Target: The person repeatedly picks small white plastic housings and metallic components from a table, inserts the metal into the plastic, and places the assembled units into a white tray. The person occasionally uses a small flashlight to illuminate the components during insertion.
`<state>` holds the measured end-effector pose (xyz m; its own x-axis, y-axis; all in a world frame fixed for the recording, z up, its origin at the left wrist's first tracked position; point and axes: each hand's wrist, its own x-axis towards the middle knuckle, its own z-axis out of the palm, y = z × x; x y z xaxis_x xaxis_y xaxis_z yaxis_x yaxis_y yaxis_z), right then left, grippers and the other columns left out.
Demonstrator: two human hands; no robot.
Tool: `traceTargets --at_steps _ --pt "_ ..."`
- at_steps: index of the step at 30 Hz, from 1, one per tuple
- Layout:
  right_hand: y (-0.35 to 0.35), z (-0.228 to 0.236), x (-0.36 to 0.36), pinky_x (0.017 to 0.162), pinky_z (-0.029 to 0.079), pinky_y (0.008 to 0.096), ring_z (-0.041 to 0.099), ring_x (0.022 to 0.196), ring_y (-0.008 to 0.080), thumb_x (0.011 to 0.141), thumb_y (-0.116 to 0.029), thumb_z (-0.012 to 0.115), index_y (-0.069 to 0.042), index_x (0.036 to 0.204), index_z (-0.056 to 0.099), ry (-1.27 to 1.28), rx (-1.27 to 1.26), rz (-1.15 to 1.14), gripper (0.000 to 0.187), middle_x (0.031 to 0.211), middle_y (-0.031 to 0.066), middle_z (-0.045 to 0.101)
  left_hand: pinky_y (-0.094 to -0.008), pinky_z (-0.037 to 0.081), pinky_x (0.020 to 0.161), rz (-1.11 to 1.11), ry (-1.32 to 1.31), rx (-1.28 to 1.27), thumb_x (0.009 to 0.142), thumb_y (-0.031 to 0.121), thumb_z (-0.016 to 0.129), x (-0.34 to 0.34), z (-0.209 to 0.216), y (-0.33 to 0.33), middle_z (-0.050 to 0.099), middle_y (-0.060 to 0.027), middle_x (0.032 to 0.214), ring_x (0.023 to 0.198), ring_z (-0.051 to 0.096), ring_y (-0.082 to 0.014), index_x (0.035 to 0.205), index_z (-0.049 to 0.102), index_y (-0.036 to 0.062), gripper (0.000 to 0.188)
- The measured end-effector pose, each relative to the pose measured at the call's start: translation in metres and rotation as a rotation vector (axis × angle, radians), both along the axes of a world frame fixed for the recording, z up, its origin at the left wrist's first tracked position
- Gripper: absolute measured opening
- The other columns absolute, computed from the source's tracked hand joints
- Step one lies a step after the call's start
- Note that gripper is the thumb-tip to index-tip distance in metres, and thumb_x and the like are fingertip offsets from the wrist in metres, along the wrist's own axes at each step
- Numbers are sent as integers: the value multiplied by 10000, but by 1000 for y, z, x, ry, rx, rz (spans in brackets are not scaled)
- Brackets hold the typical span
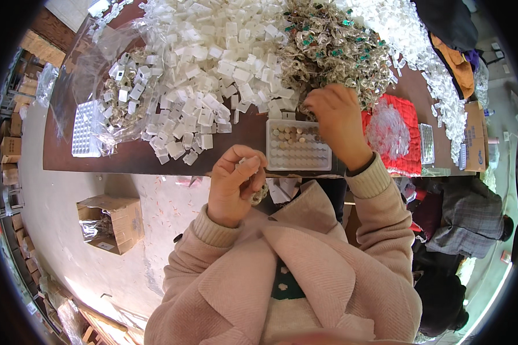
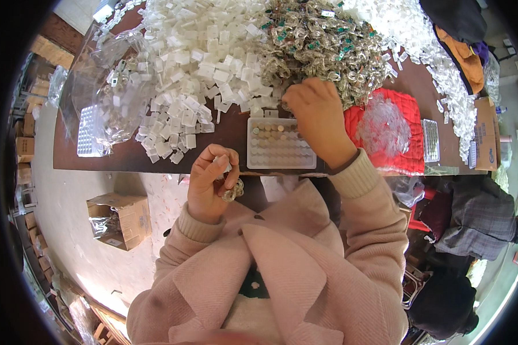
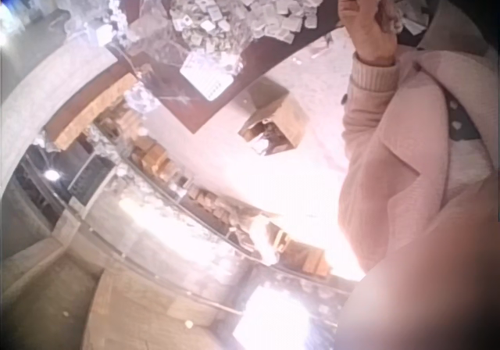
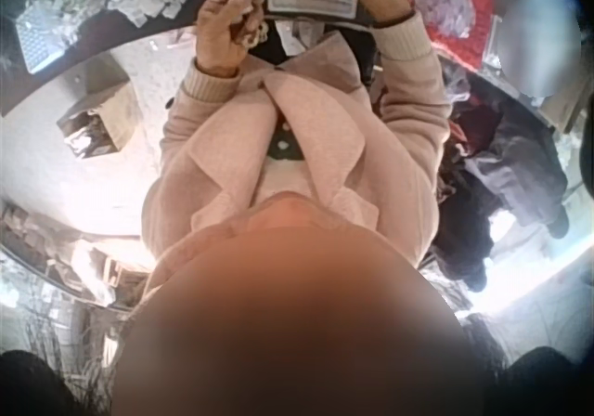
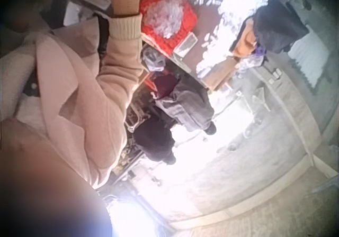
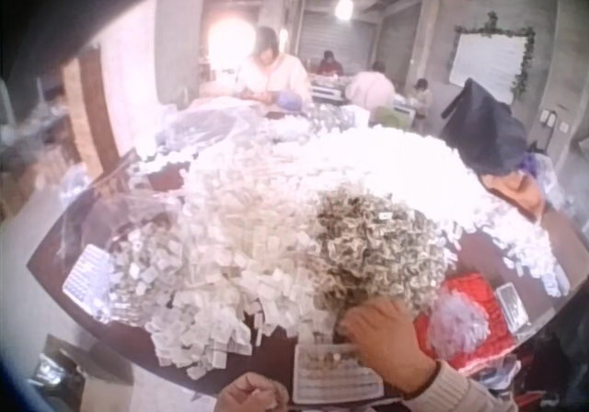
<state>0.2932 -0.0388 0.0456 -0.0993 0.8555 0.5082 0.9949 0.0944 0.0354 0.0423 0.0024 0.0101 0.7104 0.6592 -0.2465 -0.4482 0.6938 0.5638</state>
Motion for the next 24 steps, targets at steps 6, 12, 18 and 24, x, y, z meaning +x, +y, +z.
traceTargets --at_steps 6,12,18,24 --pt "12 25 6 837 466 265 649 854 169 865 -3 700 -74 963 682 775 268 -66 123 875 58 693 -172 307 448 52 66 113 922 26 657 9 19 8 643 -45 838 568 504 -61 999 651 20 78" --pt "-1 57 -17 740 509 246 646 818 103 908 41 643 -16 1102 567 1433 -222 279 216 893 43 693 -185 406 544 150 211 588 895 -35 681 18 40 22 627 -5 854 628 520 -55 1156 680 23 267" --pt "-19 55 -41 651 514 235 657 781 126 931 28 618 -17 1135 487 1742 -720 392 247 903 74 661 -224 461 725 101 226 943 892 -24 696 14 41 25 645 -20 902 799 564 -68 1045 700 -4 154" --pt "-43 37 -76 680 555 295 695 805 192 814 47 739 -21 1106 667 1049 -178 188 308 973 91 694 -170 409 586 138 228 559 930 22 677 10 22 -2 629 12 846 673 516 -8 1000 677 -12 78"
